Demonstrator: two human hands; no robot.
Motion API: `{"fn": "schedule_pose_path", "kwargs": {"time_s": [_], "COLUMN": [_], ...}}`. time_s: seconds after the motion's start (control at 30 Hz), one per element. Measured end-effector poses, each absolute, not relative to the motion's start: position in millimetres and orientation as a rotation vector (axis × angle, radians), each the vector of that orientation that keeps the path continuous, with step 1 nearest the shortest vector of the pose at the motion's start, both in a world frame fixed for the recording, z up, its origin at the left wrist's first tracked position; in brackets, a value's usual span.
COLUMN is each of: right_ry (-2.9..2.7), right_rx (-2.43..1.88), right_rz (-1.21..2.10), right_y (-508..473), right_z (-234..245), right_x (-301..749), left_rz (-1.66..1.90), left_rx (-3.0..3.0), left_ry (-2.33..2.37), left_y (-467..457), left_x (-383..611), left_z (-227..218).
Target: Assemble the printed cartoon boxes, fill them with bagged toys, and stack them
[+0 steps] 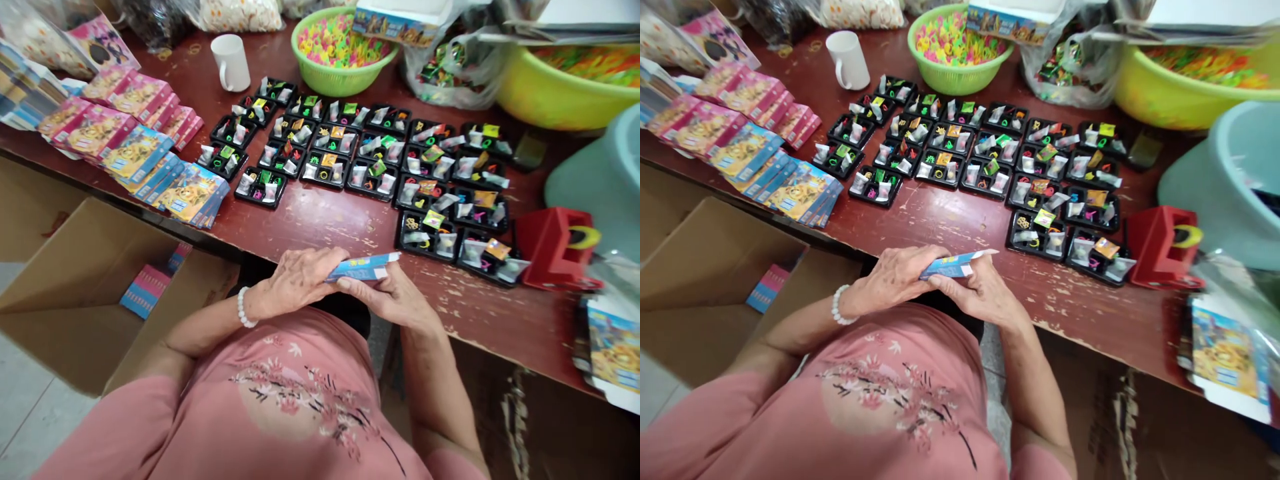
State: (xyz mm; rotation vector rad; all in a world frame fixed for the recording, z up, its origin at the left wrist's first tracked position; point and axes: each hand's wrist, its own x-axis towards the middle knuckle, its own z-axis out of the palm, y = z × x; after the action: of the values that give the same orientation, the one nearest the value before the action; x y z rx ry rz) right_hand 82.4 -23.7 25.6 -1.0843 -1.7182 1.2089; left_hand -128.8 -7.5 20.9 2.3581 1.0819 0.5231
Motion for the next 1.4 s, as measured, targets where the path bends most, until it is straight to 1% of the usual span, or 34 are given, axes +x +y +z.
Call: {"fn": "schedule_pose_path", "kwargs": {"time_s": [0.07, 0.17, 0.2, 0.23, 0.27, 0.37, 0.43, 0.57, 0.73, 0.83, 1.0, 1.1, 1.23, 1.3, 1.4], "right_ry": [-1.692, -1.54, -1.496, -1.465, -1.436, -1.269, -1.125, -0.985, -1.158, -1.17, -1.005, -1.033, -1.227, -1.253, -1.101], "right_rx": [-1.038, -1.126, -1.152, -1.158, -1.152, -1.063, -1.032, -1.114, -1.284, -1.278, -1.224, -1.257, -1.411, -1.439, -1.386], "right_rz": [1.077, 0.649, 0.579, 0.595, 0.698, 1.159, 1.28, 1.212, 0.948, 1.006, 1.11, 1.055, 0.89, 0.844, 0.881], "right_y": [-28, -29, -28, -28, -27, -28, -31, -40, -49, -56, -75, -84, -84, -80, -74], "right_z": [26, 25, 23, 19, 14, -6, -17, -28, -38, -50, -66, -68, -62, -59, -57], "right_x": [82, 88, 90, 92, 93, 88, 81, 72, 76, 74, 59, 58, 70, 75, 76], "left_rz": [0.595, 0.696, 0.721, 0.741, 0.76, 0.791, 0.793, 0.818, 0.93, 0.991, 0.832, 0.742, 0.653, 0.693, 0.802], "left_rx": [2.271, 1.962, 1.814, 1.663, 1.526, 1.265, 1.166, 1.034, 1.036, 1.11, 1.307, 1.372, 1.328, 1.36, 1.429], "left_ry": [1.09, 1.065, 1.048, 1.031, 1.018, 0.975, 0.949, 0.945, 0.969, 1.001, 1.012, 0.994, 0.935, 0.945, 0.95], "left_y": [-5, -3, -3, -2, -2, -3, -5, -9, -13, -20, -34, -33, -18, -12, -9], "left_x": [-129, -133, -134, -136, -136, -134, -130, -122, -124, -131, -145, -152, -153, -150, -142], "left_z": [19, 13, 11, 10, 8, 4, 0, -7, -20, -31, -43, -42, -35, -34, -36]}}
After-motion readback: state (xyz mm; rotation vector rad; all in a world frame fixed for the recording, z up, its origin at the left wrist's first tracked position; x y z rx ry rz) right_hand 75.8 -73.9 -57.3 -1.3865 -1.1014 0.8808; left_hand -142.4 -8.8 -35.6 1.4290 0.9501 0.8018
